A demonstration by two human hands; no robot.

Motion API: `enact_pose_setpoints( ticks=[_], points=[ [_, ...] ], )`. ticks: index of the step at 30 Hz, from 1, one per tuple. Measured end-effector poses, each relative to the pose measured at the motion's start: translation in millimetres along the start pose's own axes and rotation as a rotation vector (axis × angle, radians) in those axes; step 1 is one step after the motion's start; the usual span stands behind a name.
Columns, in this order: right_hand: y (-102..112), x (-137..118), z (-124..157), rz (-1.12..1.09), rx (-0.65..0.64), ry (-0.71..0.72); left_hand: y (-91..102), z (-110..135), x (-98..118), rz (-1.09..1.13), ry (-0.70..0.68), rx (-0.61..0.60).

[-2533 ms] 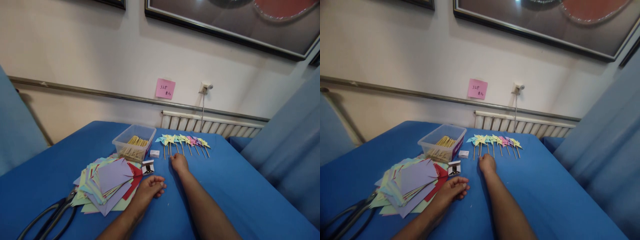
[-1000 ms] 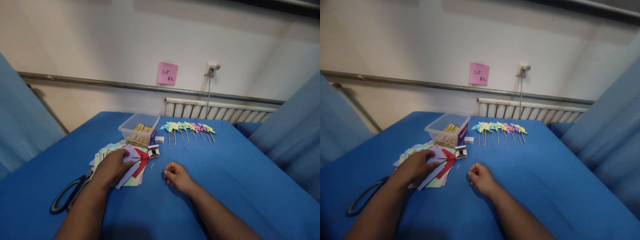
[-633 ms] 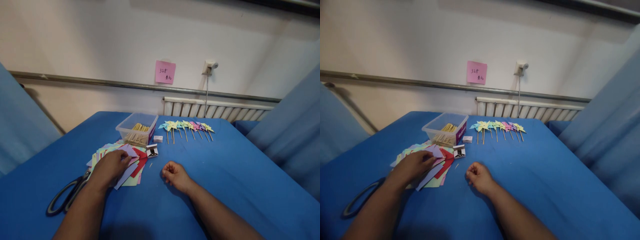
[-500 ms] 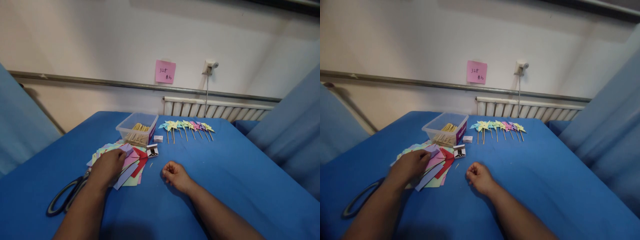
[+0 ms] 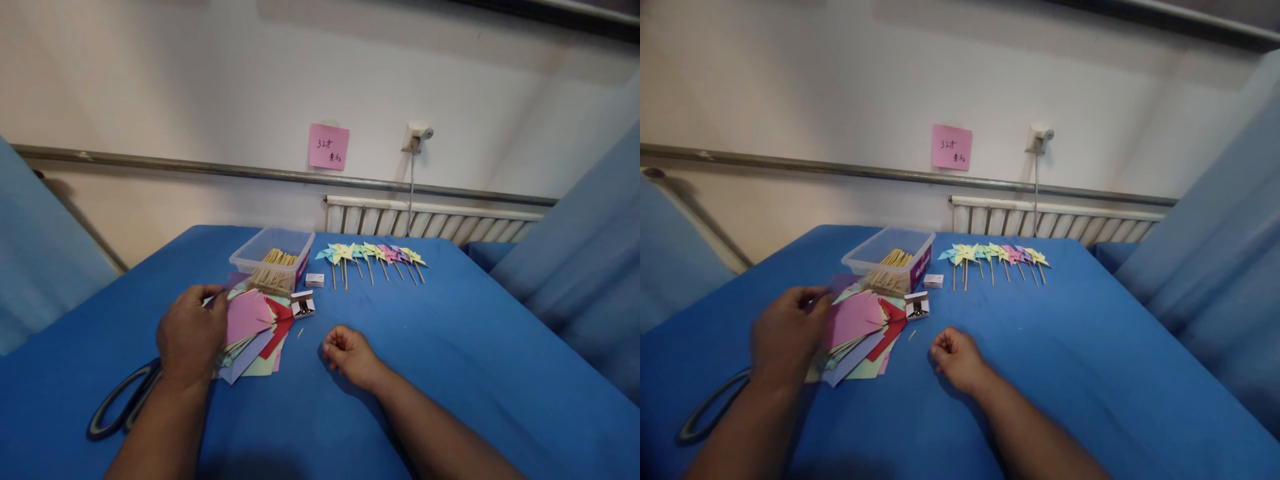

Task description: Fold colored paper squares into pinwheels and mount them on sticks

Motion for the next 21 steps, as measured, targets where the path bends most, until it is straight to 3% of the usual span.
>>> enact_pose_setpoints(
  ticks=[3, 6, 9, 12, 16, 21],
  points=[
    [-0.1, 0.5, 0.0, 0.013, 0.002, -0.010, 6.4, 1.8, -0.4, 0.162, 0.056, 0.157],
    [0.0, 0.2, 0.1, 0.005, -0.001, -0.001, 4.9, 7.3, 1.7, 0.557, 0.264, 0.291],
    [1.2, -1.7, -0.3, -0.076, 0.004, 0.024, -19.5, 19.8, 19.1, 1.073, 0.461, 0.050],
    [4.7, -6.4, -0.9, -0.239, 0.044, 0.061, -46.8, 43.1, 46.1, 1.295, 0.519, -0.341],
    [7.9, -12.7, -2.4, -0.496, 0.068, 0.090, -68.4, 75.6, 67.4, 1.277, 0.507, -0.623],
    [14.7, -7.9, -7.8, -0.584, 0.224, 0.035, -79.1, 95.3, 76.8, 1.283, 0.482, -0.790]
  ],
)
Point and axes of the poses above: each hand's wrist, its own z-axis away from the middle knuckle, its own y-axis out of the back of the hand, x = y × z, the point moved 4 cm from there along -z, towards the middle knuckle, and after that the axes turned 6 degrees about x, right-handed, at the moved point
